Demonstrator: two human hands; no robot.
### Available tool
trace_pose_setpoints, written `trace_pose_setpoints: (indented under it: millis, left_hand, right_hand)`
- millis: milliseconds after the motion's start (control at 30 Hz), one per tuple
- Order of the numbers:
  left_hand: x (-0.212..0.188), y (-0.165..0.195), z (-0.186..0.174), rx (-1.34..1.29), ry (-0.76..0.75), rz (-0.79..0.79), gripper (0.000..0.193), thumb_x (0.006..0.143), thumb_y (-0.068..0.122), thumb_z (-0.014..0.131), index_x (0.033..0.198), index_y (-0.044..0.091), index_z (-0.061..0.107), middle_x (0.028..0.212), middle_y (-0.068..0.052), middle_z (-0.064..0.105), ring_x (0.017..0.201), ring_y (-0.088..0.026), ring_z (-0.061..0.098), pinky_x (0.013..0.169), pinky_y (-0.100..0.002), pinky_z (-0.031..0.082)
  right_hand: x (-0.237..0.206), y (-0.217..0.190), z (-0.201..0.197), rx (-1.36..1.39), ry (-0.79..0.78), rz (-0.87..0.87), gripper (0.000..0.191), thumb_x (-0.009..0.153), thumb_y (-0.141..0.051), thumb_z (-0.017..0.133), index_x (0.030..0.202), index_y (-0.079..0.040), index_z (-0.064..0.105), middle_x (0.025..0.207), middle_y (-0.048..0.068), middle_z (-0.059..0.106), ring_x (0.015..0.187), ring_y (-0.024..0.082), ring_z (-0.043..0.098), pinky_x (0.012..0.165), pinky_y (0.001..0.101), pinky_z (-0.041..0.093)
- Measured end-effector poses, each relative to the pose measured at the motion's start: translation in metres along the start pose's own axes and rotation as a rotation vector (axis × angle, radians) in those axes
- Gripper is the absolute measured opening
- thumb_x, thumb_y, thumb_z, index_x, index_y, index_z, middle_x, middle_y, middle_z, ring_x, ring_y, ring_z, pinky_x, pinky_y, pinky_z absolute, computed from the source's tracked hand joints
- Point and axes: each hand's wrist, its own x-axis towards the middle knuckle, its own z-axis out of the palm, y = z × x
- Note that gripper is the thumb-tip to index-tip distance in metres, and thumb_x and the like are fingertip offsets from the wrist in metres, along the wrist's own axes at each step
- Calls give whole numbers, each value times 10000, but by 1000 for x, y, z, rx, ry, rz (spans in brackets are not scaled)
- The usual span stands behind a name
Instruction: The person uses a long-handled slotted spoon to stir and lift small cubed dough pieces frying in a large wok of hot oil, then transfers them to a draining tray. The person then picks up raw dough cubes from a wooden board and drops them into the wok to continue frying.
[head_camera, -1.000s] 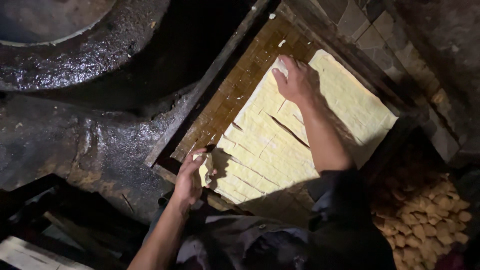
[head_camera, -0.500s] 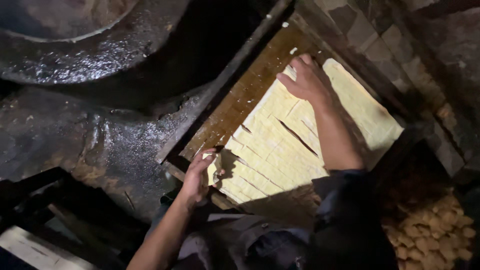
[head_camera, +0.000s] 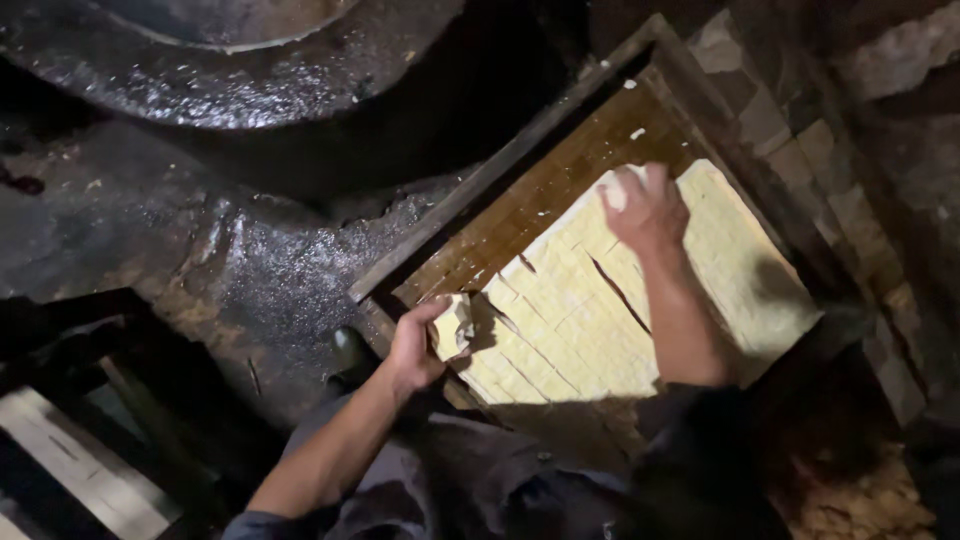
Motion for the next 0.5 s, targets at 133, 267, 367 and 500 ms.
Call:
trace_pose_setpoints:
  millis: [133,267,367,500]
  left_hand:
    - [0,14,16,-117,-169,-18,348,941,265,556,1226,85,643,986,-108,710,841,-278,691,682,-449,578]
    - [2,40,44,8,-283,309,291,948,189,562,1236,150,580,1026,-65,675,882,-249,673,705,-479,577]
    - [9,62,64,4,-270,387,292,970,201,582,1255,214,523,1067,-42,647,933,-238,661,738,-488,577]
    - [28,84,81,-61,-289,393,271,979,329,579,1220,212,534,1091,-33,652,954,-244,666,756,-505,557]
  right_hand:
    - [41,55,11,332,141,49,480,958,-412,771,1272,-80,624,1188,171,633,1057,365,635,861,497,539]
    - [29,66,-4,1894,-116,550,291,1083,-337,725,1273,-158,596,1092,87,687,857,280,683,669,423,560]
    - [-10,12,-25,2202,-274,478,354,1022,-340,650,1330,-169,612,1130,105,721,745,276,706,584,417,592]
    - [-33,-101,-62,1991,-470,12,365,1008,-219,674,1352,-100,640,1143,168,723,822,277,696,673,403,604]
